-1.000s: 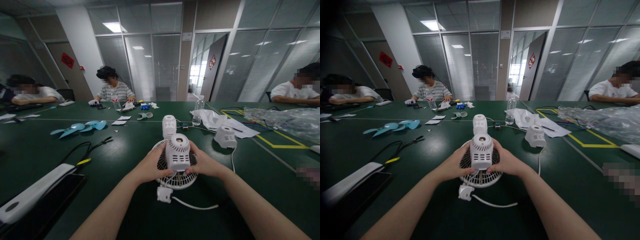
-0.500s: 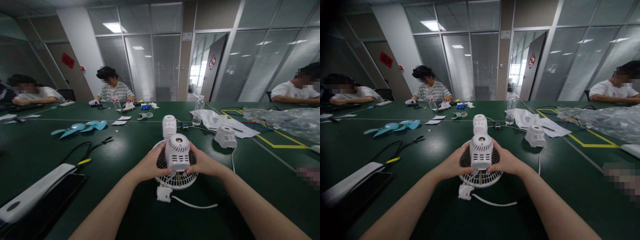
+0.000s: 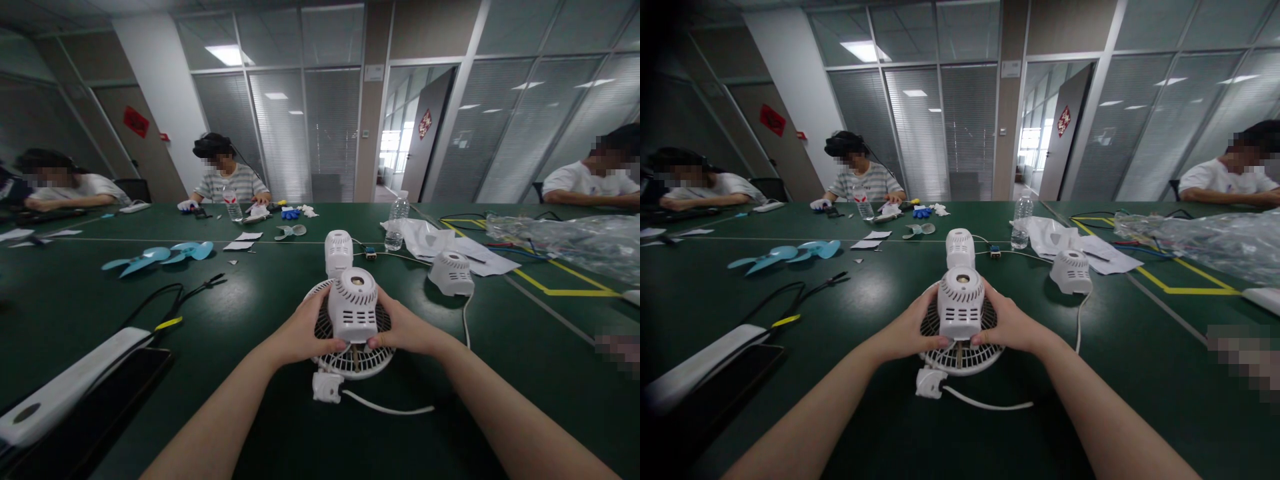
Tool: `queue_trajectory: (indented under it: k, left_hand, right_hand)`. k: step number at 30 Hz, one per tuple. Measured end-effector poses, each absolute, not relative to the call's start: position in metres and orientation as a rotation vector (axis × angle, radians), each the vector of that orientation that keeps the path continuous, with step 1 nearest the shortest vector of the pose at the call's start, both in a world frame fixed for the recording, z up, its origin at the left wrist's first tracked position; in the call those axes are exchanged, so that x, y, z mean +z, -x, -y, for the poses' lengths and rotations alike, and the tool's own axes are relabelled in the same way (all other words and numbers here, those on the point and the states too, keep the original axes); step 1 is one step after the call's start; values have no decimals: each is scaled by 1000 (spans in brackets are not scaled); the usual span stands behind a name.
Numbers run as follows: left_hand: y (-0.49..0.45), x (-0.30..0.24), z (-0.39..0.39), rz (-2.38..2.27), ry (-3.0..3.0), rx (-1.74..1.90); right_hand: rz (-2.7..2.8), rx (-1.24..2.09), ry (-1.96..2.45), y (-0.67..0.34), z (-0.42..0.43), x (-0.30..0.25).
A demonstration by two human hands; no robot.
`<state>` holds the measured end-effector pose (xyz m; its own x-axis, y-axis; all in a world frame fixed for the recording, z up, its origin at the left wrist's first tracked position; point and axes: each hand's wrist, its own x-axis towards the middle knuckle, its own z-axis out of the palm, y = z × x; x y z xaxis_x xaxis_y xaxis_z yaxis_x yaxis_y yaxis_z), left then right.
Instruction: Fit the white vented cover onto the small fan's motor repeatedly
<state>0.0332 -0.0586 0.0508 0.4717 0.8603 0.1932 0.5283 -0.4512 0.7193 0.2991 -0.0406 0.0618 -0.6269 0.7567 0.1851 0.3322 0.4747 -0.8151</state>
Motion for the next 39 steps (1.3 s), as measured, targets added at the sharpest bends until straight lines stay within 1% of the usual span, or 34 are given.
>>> queue_trajectory:
  k: [13,20,26,31,39]
  left_hand:
    - [-30,53,57,-1122,-2242,673]
    - [-31,56,57,-1123,-2279,662]
    - [-34,66,63,-1157,-2297,652]
    - [-34,69,64,-1193,-2301,649]
    - [-35,69,64,-1232,-2345,615]
  right_hand:
    - [2135,1057,888,-302,43,67]
    - [2224,979,904,-302,43,62]
    - [2244,831,971,-297,43,56]
    - [2248,783,1062,-292,52,70]
    - [2226,844,1084,-289,58,83]
